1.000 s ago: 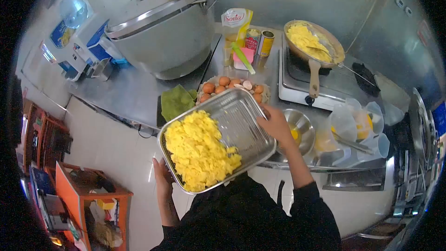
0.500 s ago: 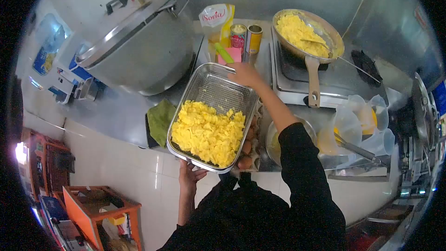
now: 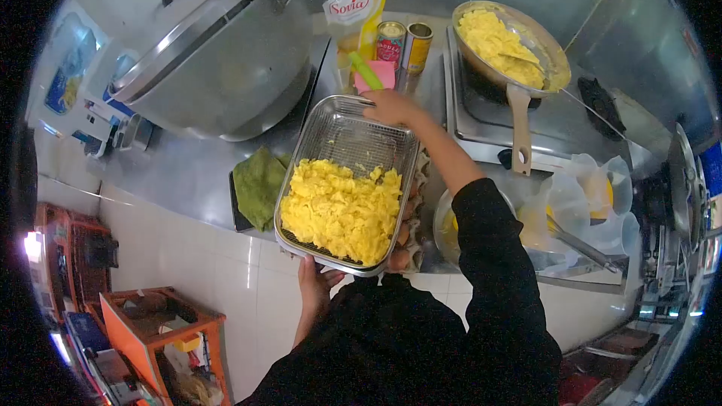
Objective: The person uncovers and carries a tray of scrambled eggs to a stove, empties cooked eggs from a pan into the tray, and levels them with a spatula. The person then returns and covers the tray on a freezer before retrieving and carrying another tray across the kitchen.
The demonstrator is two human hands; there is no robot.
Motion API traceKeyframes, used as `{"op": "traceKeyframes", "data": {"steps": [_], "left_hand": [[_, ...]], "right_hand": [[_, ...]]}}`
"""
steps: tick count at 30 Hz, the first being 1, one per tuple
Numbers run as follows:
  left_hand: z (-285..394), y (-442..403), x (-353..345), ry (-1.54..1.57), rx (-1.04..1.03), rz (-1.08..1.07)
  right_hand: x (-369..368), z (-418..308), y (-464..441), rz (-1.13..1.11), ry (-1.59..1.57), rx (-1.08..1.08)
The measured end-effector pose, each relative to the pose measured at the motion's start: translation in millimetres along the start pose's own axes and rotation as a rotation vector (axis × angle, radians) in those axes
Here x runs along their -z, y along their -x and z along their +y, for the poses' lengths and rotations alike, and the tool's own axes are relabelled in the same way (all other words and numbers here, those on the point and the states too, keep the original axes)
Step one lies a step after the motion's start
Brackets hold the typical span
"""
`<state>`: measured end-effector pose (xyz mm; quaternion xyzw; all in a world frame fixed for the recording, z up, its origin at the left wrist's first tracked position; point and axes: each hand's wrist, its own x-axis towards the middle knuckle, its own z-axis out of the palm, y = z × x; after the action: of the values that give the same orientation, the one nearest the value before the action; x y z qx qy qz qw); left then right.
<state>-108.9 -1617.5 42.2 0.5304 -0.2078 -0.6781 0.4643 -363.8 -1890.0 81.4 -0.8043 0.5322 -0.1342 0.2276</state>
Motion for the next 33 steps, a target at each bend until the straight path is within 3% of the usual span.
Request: {"op": "traceKeyframes", "data": {"steps": [8, 17, 20, 23, 25, 27, 29, 32, 33], "left_hand": [[-4.9, -0.8, -0.8, 0.015, 0.012, 0.003], [-5.9, -6.7, 1.2, 0.056, 0.007, -0.072], [-7.2, -1.4, 4.8, 0.065, 0.014, -0.113], [-16.9, -5.9, 16.5, 0.047, 0.029, -0.154], [-14.4, -10.5, 18.7, -0.005, 0.041, -0.177], [-10.6, -11.6, 28.0, -0.022, 0.140, -0.308], [3.4, -14.0, 34.9, -0.156, 0.309, -0.429], [47.2, 8.9, 42.8, -0.505, 0.412, -0.724], [61.8, 13.9, 42.5, -0.543, 0.415, -0.794]], "right_hand": [[-14.5, 23.5, -17.7, 0.011, -0.031, 0.135], [-9.5, 20.2, -17.1, 0.012, -0.009, 0.092], [-6.5, 4.0, -9.8, 0.046, 0.128, 0.017], [-2.7, -38.1, 14.3, 0.305, 0.378, -0.044], [-2.6, -65.2, 33.1, 0.618, 0.379, 0.014], [16.3, -113.5, 80.1, 0.761, 0.173, 0.037], [32.1, -143.6, 132.5, 0.847, 0.180, 0.107], [70.4, -155.6, 206.3, 0.909, 0.372, -0.050], [86.1, -143.9, 224.8, 0.898, 0.279, -0.159]]}}
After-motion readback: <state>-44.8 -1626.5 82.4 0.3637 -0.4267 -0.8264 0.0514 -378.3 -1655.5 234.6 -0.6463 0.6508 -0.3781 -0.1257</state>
